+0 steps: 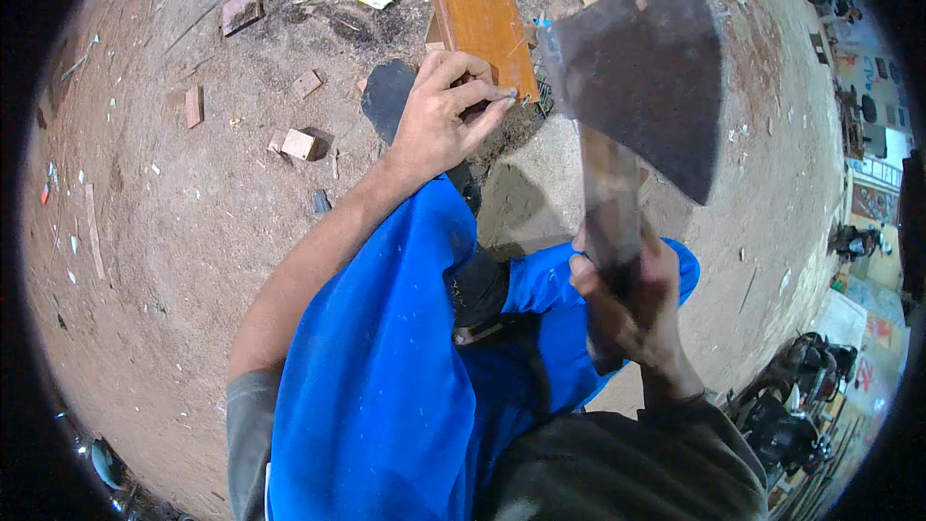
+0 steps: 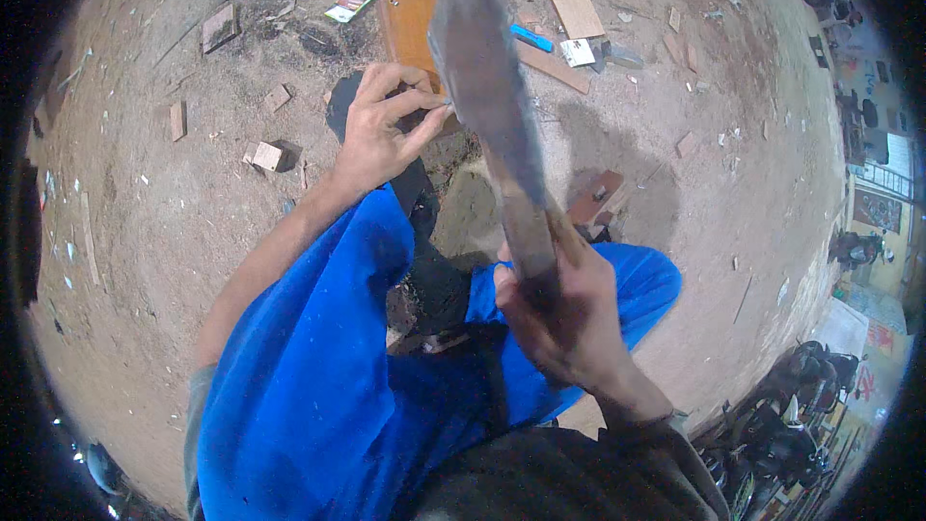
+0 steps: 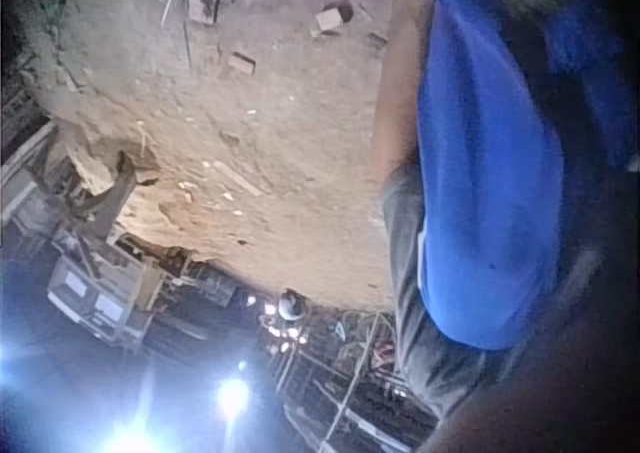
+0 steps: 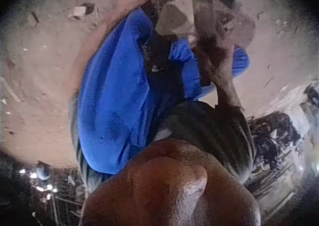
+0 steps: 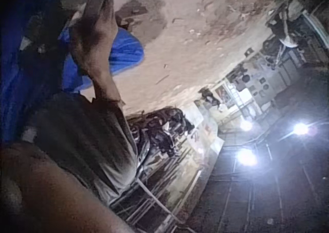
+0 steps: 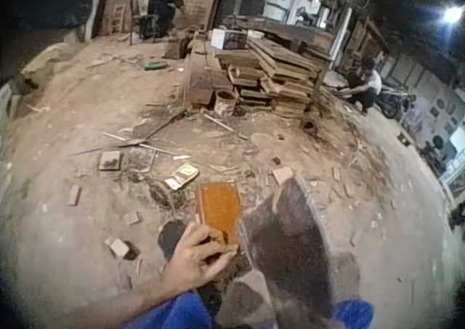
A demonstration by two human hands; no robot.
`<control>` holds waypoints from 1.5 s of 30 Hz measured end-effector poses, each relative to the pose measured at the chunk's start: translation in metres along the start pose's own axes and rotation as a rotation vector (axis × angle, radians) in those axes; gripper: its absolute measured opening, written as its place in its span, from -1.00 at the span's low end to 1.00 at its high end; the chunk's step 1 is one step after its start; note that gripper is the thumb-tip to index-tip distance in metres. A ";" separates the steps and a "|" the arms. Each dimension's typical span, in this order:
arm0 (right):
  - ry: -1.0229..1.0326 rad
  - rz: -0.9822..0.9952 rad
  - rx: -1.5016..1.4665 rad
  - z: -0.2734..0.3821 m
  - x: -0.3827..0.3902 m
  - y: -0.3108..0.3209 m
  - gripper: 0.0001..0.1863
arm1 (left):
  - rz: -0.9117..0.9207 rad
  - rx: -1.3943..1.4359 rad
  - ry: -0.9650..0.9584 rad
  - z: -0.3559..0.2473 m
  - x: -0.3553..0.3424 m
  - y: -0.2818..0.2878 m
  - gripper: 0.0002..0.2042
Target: The person constructs a wooden box by hammering nails into the sides of the boards using the back of a hatchet and marking the wood with a blue pen.
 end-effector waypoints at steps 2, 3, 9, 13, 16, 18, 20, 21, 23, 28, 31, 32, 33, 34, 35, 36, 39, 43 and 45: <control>-0.096 0.022 -0.027 -0.014 -0.002 -0.007 -0.50 | 0.023 0.024 -0.004 0.001 -0.001 -0.002 -0.88; -0.229 0.042 -0.066 -0.026 -0.004 -0.014 -0.51 | 0.034 0.035 -0.007 0.001 -0.002 -0.003 -0.88; 0.002 -0.013 0.027 -0.008 0.003 -0.005 -0.41 | -0.002 0.003 -0.052 0.004 0.001 -0.001 -0.89; 0.043 -0.024 0.067 -0.012 0.002 -0.007 -0.33 | 0.032 0.012 -0.015 0.001 -0.001 -0.002 -0.90; -0.105 -0.010 -0.028 -0.031 -0.003 -0.015 -0.30 | 0.071 -0.031 -0.050 0.004 0.000 -0.002 -0.80; -0.161 -0.034 -0.048 -0.023 -0.003 -0.013 -0.30 | 0.024 0.082 0.086 0.006 0.001 -0.003 -0.58; -0.184 -0.041 -0.068 -0.011 -0.001 -0.009 -0.32 | -0.034 0.013 0.182 0.007 0.006 0.005 -0.39; -0.187 -0.032 -0.083 -0.007 -0.001 -0.007 -0.33 | -0.069 -0.108 0.207 0.007 0.009 0.011 -0.31; -0.179 -0.042 -0.081 -0.006 0.000 -0.004 -0.36 | -0.117 -0.152 0.261 0.011 0.010 0.012 -0.19; -0.289 0.012 -0.140 -0.036 -0.002 -0.012 -0.54 | 0.145 0.380 0.625 0.038 0.031 -0.011 -0.29; -0.280 -0.060 -0.123 -0.030 0.006 -0.007 -0.46 | 0.315 0.503 0.671 0.037 0.035 -0.019 -0.57; -0.248 -0.081 -0.123 -0.023 0.006 -0.004 -0.47 | 0.328 0.515 0.711 0.039 0.037 -0.019 -0.60; -0.216 -0.102 -0.123 -0.015 0.004 0.000 -0.48 | 0.341 0.527 0.752 0.040 0.040 -0.019 -0.64; -0.176 -0.132 -0.122 -0.008 0.004 0.005 -0.49 | 0.301 0.499 0.711 0.039 0.037 -0.016 -0.66; -0.211 -0.115 -0.110 -0.009 0.005 0.006 -0.48 | 0.320 0.476 0.706 0.039 0.035 -0.016 -0.67; -0.245 -0.096 -0.099 -0.009 0.006 0.009 -0.48 | 0.338 0.453 0.702 0.039 0.033 -0.016 -0.68; -0.312 -0.056 -0.107 -0.018 0.008 0.001 -0.47 | 0.333 0.420 0.709 0.038 0.033 -0.017 -0.72; -0.257 -0.007 -0.112 -0.039 0.001 -0.014 -0.47 | 0.324 0.453 0.674 0.038 0.031 -0.022 -0.72; -0.244 -0.053 -0.008 -0.022 0.000 -0.008 -0.44 | 0.332 0.433 0.676 0.043 0.030 -0.022 -0.73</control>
Point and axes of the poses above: each hand's wrist, its own x-axis away from the middle knuckle, its own y-axis out of the back of the hand, z = x × y, the point moved 5 cm from there along -x, towards the middle knuckle
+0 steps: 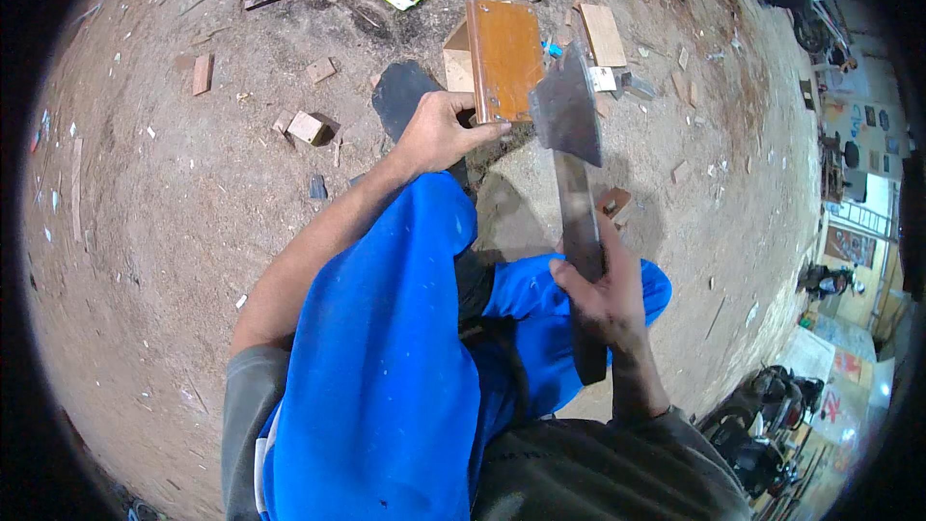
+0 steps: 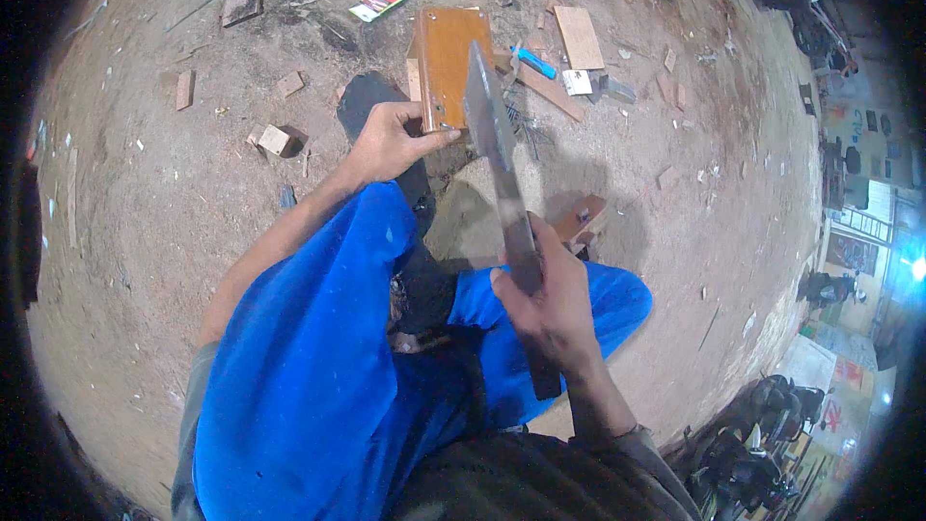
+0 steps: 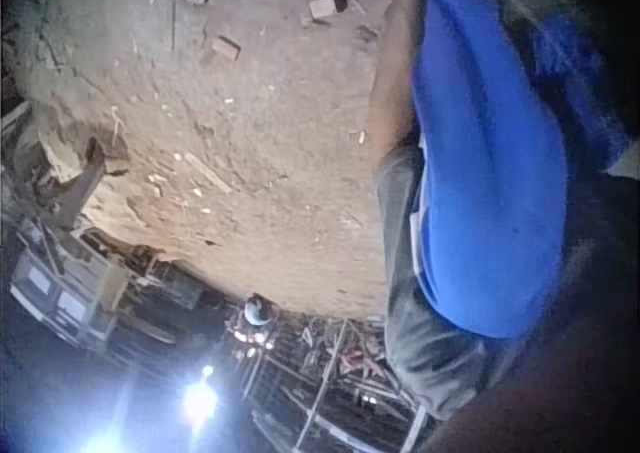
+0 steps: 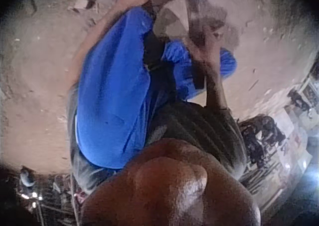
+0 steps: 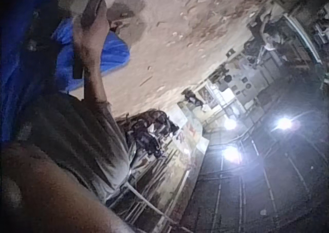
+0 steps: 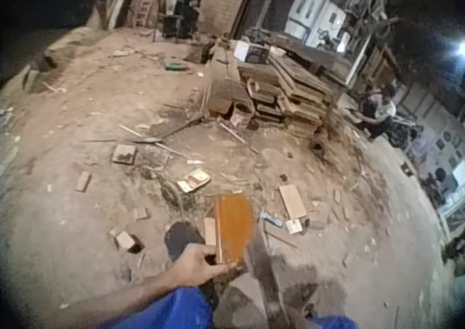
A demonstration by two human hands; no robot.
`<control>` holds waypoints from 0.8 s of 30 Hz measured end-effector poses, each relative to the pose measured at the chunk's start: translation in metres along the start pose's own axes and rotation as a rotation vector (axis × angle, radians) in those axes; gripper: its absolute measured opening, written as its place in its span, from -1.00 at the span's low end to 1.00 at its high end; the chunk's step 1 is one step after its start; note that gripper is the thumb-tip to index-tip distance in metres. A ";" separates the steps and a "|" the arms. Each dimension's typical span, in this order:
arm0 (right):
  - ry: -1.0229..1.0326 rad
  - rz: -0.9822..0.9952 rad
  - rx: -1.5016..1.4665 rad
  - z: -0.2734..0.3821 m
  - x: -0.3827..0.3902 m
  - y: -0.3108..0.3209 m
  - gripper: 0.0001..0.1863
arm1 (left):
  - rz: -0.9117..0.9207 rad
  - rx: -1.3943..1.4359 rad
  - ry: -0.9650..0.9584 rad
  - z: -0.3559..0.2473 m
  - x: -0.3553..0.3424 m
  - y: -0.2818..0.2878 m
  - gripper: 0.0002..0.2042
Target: The person constructs a wooden box by hammering nails into the sides of the boards using the back of a hatchet and marking the wood with a blue pen.
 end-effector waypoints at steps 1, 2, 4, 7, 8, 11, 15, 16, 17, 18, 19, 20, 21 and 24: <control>-0.001 -0.008 -0.008 0.013 0.002 0.002 -0.44 | -0.002 -0.025 0.025 0.001 0.003 0.003 -0.73; -0.012 -0.026 -0.009 0.021 0.007 0.004 -0.44 | 0.007 -0.040 0.046 0.000 0.006 0.002 -0.73; 0.076 -0.100 -0.134 0.027 0.016 0.005 -0.52 | -0.024 -0.041 -0.026 -0.004 0.009 0.003 -0.73; 0.202 -0.101 -0.197 0.021 0.027 0.001 -0.56 | -0.044 -0.031 -0.105 -0.004 0.010 0.005 -0.71; 0.228 -0.104 -0.202 0.015 0.030 0.000 -0.58 | -0.031 -0.059 -0.083 -0.006 0.009 0.004 -0.71; 0.009 -0.009 -0.049 -0.007 0.012 -0.014 -0.59 | -0.016 -0.075 -0.070 -0.007 0.007 0.000 -0.71; -0.129 -0.045 -0.222 -0.009 0.017 -0.012 -0.55 | -0.030 -0.004 -0.028 -0.005 0.004 0.003 -0.70; -0.033 -0.086 -0.228 -0.001 0.019 -0.006 -0.56 | -0.021 -0.030 -0.026 -0.005 0.007 0.006 -0.70; 0.064 -0.126 -0.234 0.008 0.021 0.002 -0.57 | -0.011 -0.057 -0.023 -0.005 0.009 0.006 -0.70; 0.161 -0.164 -0.241 0.021 0.024 0.010 -0.58 | -0.016 -0.046 -0.035 -0.003 0.012 0.006 -0.70; 0.107 -0.223 -0.353 0.047 0.032 0.010 -0.53 | -0.022 -0.034 -0.054 -0.003 0.011 0.005 -0.70; 0.134 -0.236 -0.335 0.046 0.036 0.008 -0.52 | -0.028 -0.027 -0.070 -0.003 0.011 0.005 -0.70; 0.162 -0.248 -0.317 0.041 0.040 0.006 -0.51 | -0.054 -0.059 -0.123 -0.004 0.011 0.006 -0.71; 0.356 -0.237 -0.047 -0.001 0.033 -0.023 -0.53 | -0.029 -0.077 -0.088 -0.006 0.008 0.004 -0.71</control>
Point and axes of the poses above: each hand's wrist, its own x-axis away from the middle knuckle, its own y-axis out of the back of the hand, z = x × y, the point moved 5 cm from there along -x, towards the middle knuckle
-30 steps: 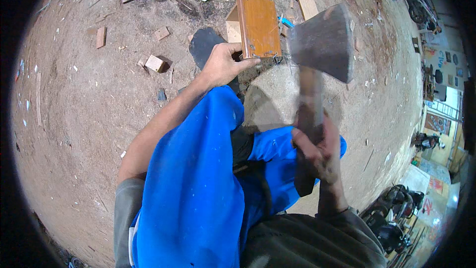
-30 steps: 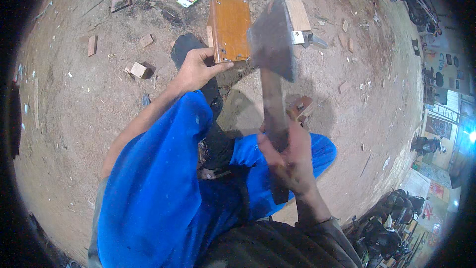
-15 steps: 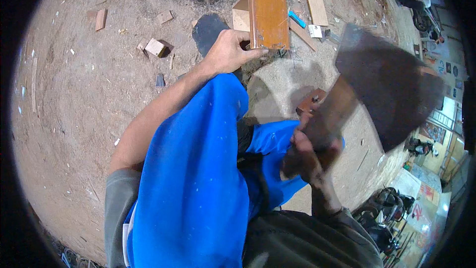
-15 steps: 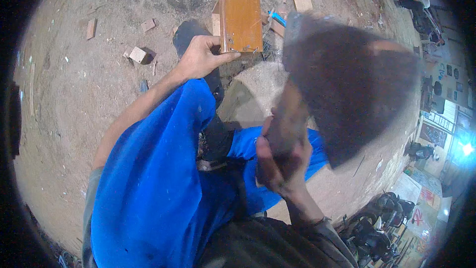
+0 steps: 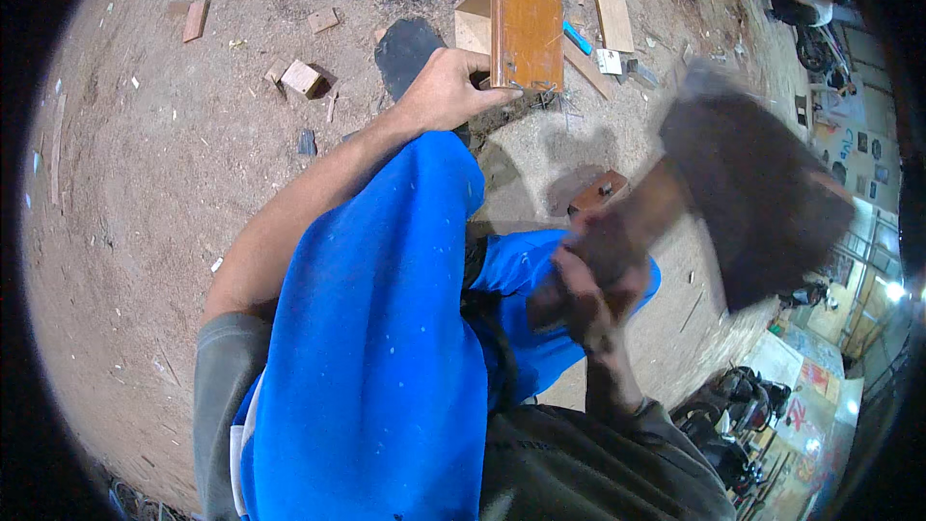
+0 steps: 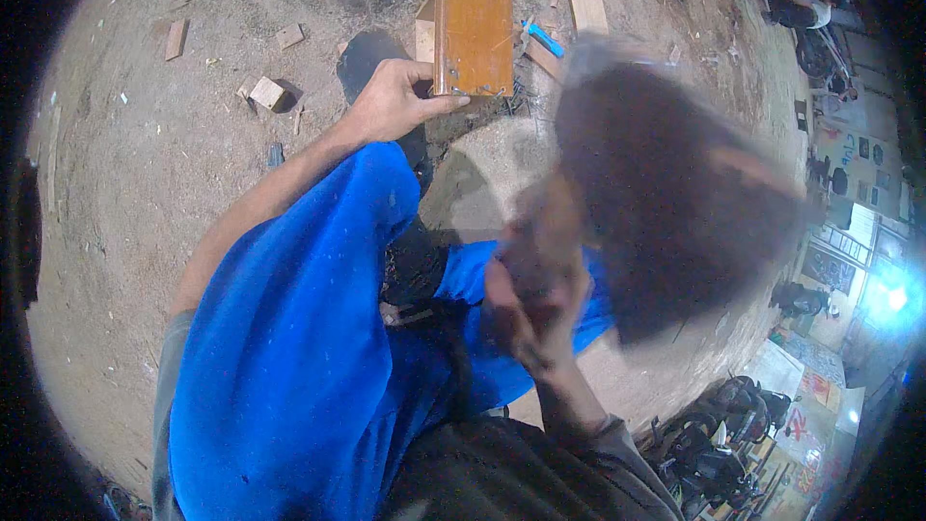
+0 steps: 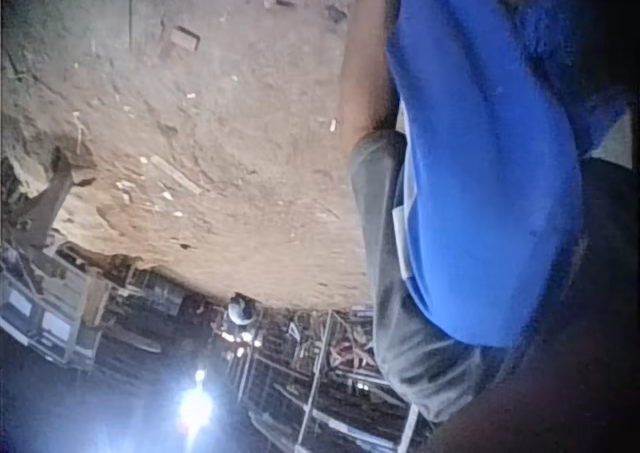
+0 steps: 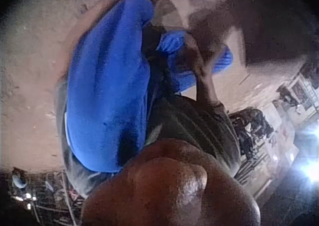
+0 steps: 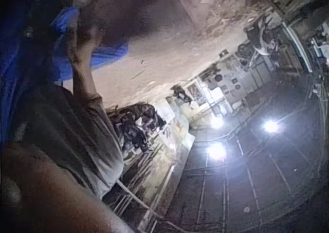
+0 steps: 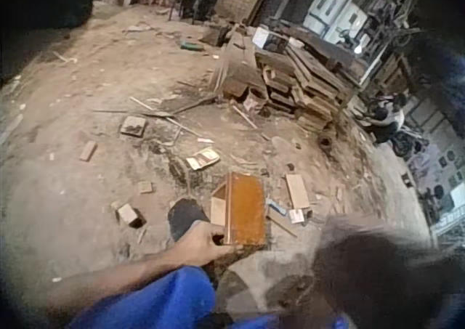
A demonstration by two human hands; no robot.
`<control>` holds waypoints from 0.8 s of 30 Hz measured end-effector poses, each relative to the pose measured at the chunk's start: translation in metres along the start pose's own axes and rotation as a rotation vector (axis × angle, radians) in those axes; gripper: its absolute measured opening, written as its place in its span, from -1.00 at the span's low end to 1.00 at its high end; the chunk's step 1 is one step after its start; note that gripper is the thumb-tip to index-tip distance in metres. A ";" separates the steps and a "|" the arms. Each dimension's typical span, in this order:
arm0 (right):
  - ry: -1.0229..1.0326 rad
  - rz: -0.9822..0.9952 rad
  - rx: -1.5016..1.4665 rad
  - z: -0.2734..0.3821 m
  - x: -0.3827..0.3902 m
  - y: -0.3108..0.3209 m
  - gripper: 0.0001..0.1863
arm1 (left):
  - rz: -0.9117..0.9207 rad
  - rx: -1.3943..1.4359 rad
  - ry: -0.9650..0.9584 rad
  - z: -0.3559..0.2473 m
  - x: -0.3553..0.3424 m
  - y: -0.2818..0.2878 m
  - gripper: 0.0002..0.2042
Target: The person constructs a wooden box by hammering nails into the sides of the boards using the back of a hatchet and marking the wood with a blue pen.
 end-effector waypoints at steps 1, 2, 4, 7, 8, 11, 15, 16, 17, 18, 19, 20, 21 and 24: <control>-0.018 0.070 0.129 -0.014 -0.003 -0.010 -0.56 | -0.024 0.046 -0.095 0.003 0.002 0.000 -0.70; -0.030 0.132 0.271 -0.027 -0.008 -0.018 -0.58 | 0.021 0.007 -0.033 0.002 -0.001 -0.003 -0.69; -0.373 0.265 0.143 -0.048 -0.016 -0.035 -0.62 | 0.099 -0.088 0.090 0.002 -0.007 -0.001 -0.67; -0.312 0.121 0.043 -0.016 -0.012 -0.025 -0.64 | 0.040 -0.070 -0.034 0.000 -0.006 -0.004 -0.66; -0.391 0.109 0.011 -0.006 -0.016 -0.020 -0.60 | 0.045 -0.077 -0.002 0.001 -0.007 -0.001 -0.67; -0.249 0.040 -0.168 0.019 -0.010 -0.007 -0.61 | -0.021 0.021 -0.034 0.010 0.003 -0.002 -0.69; -0.269 -0.070 -0.388 0.006 0.001 -0.009 -0.63 | -0.026 0.043 -0.082 0.008 -0.001 -0.005 -0.67; -0.298 -0.092 -0.408 0.001 0.002 -0.010 -0.64 | -0.028 0.018 -0.098 0.007 -0.002 -0.004 -0.66; -0.350 -0.024 -0.303 -0.008 0.003 -0.012 -0.64 | -0.031 -0.008 -0.113 0.006 -0.002 -0.003 -0.66; -0.400 0.043 -0.197 -0.020 0.003 -0.011 -0.65 | -0.036 -0.035 -0.128 0.005 -0.002 -0.002 -0.65; -0.453 0.105 -0.088 -0.034 0.003 -0.009 -0.65 | 0.061 -0.034 0.010 0.001 -0.004 -0.004 -0.67; -0.438 0.097 -0.072 -0.046 0.002 -0.009 -0.66 | 0.060 -0.033 0.002 -0.001 -0.004 -0.004 -0.68; -0.423 0.089 -0.054 -0.058 0.002 -0.010 -0.67 | 0.059 -0.032 -0.005 -0.001 -0.005 -0.003 -0.68; -0.427 0.024 -0.223 -0.084 0.011 -0.010 -0.63 | 0.009 -0.010 -0.074 0.001 -0.004 -0.004 -0.67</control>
Point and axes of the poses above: each hand's wrist, its own x-axis away from the middle knuckle, its own y-axis out of the back of the hand, z = x × y, the point moved 5 cm from there along -x, towards the middle knuckle
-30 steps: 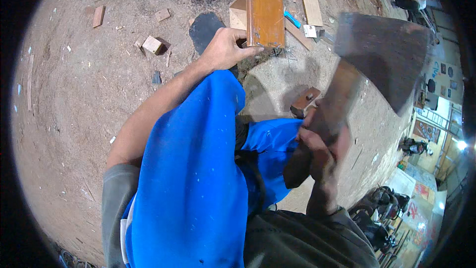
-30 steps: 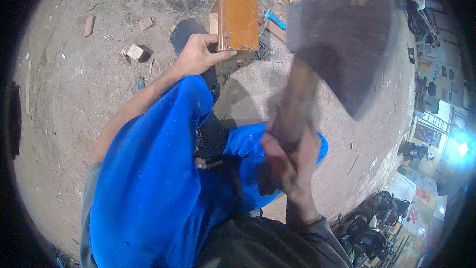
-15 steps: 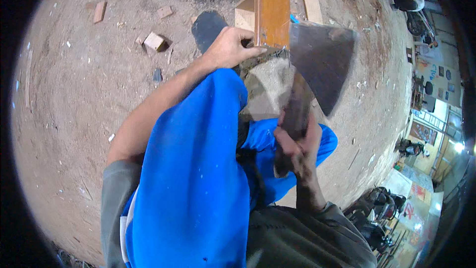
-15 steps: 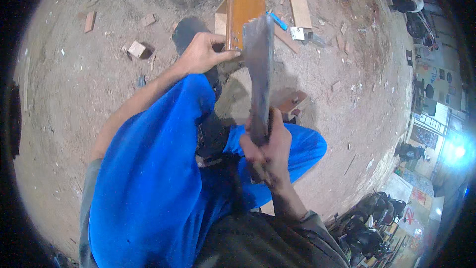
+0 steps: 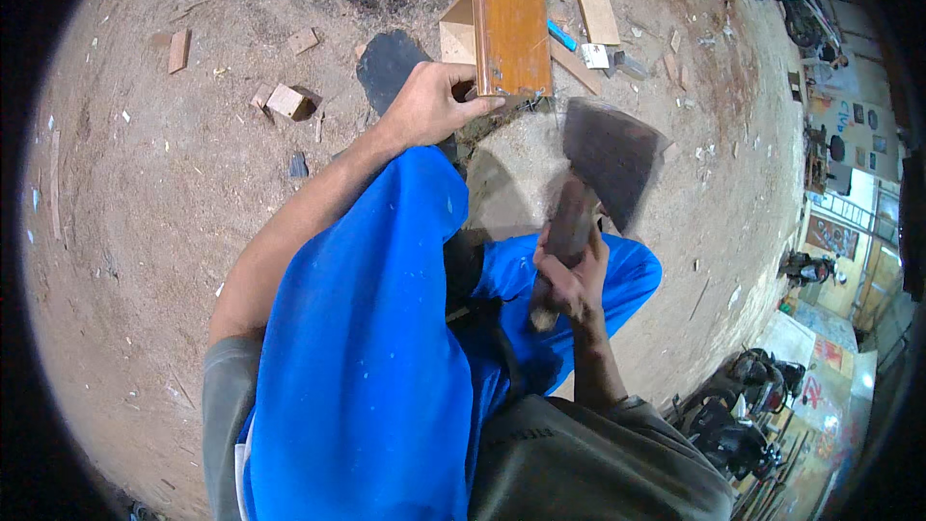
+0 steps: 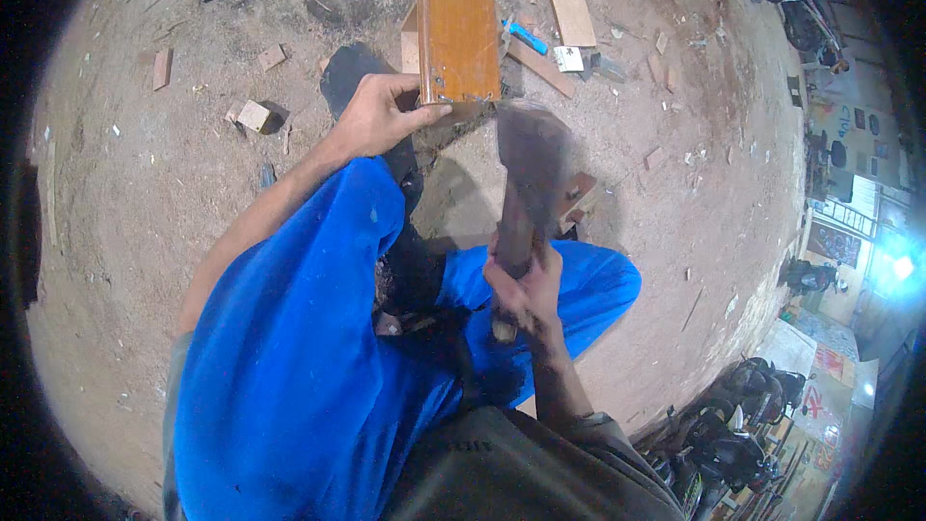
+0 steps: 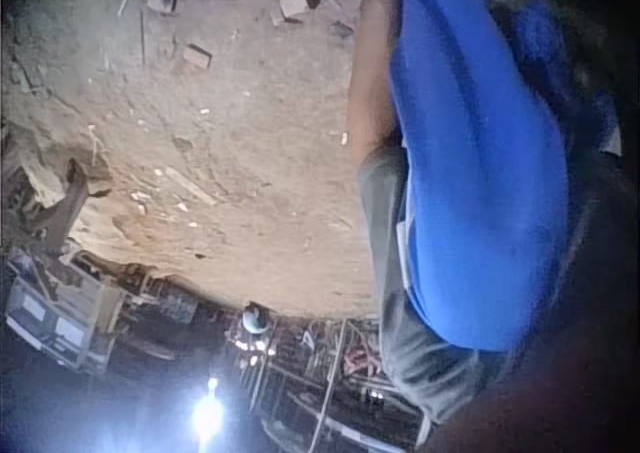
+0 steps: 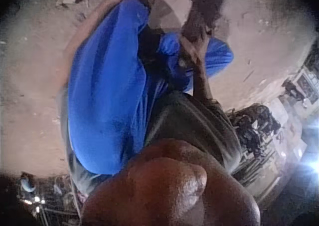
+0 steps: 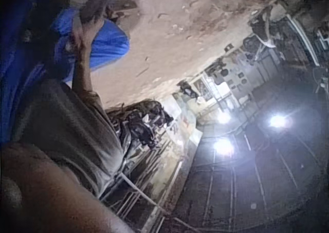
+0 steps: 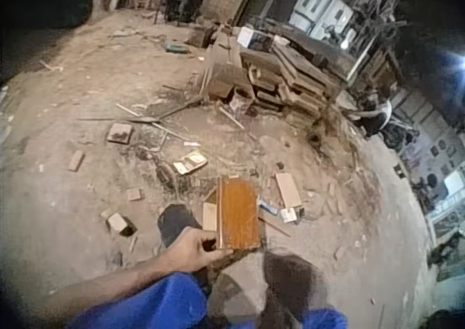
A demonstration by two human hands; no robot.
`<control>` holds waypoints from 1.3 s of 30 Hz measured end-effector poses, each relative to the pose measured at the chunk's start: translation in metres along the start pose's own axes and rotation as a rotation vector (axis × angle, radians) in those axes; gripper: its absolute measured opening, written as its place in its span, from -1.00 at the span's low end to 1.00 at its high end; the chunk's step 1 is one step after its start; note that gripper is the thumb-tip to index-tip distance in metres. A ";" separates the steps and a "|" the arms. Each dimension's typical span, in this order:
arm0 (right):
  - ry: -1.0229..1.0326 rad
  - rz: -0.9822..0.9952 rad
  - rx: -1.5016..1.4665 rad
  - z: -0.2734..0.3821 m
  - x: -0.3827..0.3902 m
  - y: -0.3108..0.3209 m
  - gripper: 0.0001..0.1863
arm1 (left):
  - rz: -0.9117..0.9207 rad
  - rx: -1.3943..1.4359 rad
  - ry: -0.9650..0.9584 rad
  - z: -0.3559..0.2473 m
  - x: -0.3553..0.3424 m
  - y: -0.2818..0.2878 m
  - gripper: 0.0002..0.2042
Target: The person constructs a wooden box by hammering nails into the sides of the boards using the back of a hatchet and marking the wood with a blue pen.
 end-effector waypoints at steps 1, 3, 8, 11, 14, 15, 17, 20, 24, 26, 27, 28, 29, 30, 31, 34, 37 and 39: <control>0.015 0.001 -0.103 -0.001 0.004 0.002 -0.57 | -0.033 -0.019 -0.051 -0.003 0.001 0.002 -0.67; 0.092 0.033 -0.237 -0.004 0.005 0.003 -0.50 | -0.022 -0.052 -0.009 -0.001 0.006 0.002 -0.68; -0.008 0.203 -0.563 -0.027 0.001 -0.004 -0.58 | 0.013 -0.025 0.069 -0.008 0.006 0.003 -0.72; -0.183 0.111 -0.850 -0.034 0.012 -0.025 -0.66 | -0.010 0.007 0.088 0.002 0.008 0.003 -0.72; 0.306 0.053 -0.590 0.009 0.000 -0.031 -0.61 | 0.020 -0.042 0.123 -0.005 0.009 0.007 -0.73; 0.462 0.013 -0.540 0.001 -0.005 -0.036 -0.62 | 0.013 -0.051 0.073 -0.005 0.006 0.005 -0.73; 0.276 -0.028 -0.238 0.003 -0.002 -0.040 -0.75 | 0.015 -0.060 0.046 -0.005 0.007 0.004 -0.73; 0.026 0.043 -0.044 0.014 -0.032 -0.041 -0.79 | 0.000 -0.009 0.093 0.004 0.010 0.005 -0.73; -0.036 0.027 -0.394 0.018 -0.029 -0.032 -0.67 | -0.016 -0.115 0.024 0.003 0.003 0.002 -0.71; -0.029 0.079 -0.394 0.028 -0.022 -0.006 -0.56 | 0.016 -0.084 0.075 0.001 0.002 0.005 -0.70; -0.045 0.052 -0.314 0.026 -0.016 0.007 -0.55 | 0.027 -0.091 0.092 -0.001 0.005 0.007 -0.70; -0.046 0.013 -0.230 0.025 -0.013 0.020 -0.54 | 0.039 -0.095 0.090 -0.006 0.003 0.007 -0.70; -0.047 0.066 -0.136 0.024 -0.011 0.032 -0.53 | 0.051 -0.099 0.096 -0.007 0.003 0.007 -0.70; -0.049 0.120 -0.040 0.022 -0.010 0.045 -0.53 | 0.058 -0.078 0.083 -0.006 0.002 0.008 -0.70; -0.044 0.176 0.052 0.020 -0.011 0.054 -0.53 | 0.060 -0.062 0.068 -0.004 0.000 0.012 -0.70; 0.327 0.234 0.656 0.039 -0.012 0.073 -0.48 | 0.122 -0.104 0.046 -0.004 -0.011 0.015 -0.69; 0.578 0.358 0.805 0.042 -0.010 0.075 -0.43 | 0.171 -0.134 0.054 -0.006 -0.010 0.018 -0.68; 0.627 0.498 0.891 0.057 -0.009 0.071 -0.44 | 0.155 -0.118 -0.044 -0.012 -0.010 0.014 -0.70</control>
Point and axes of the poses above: each hand's wrist, its own x-axis away from the middle knuckle, its own y-axis out of the back of the hand, z = x × y, the point moved 5 cm from there along -x, towards the middle knuckle
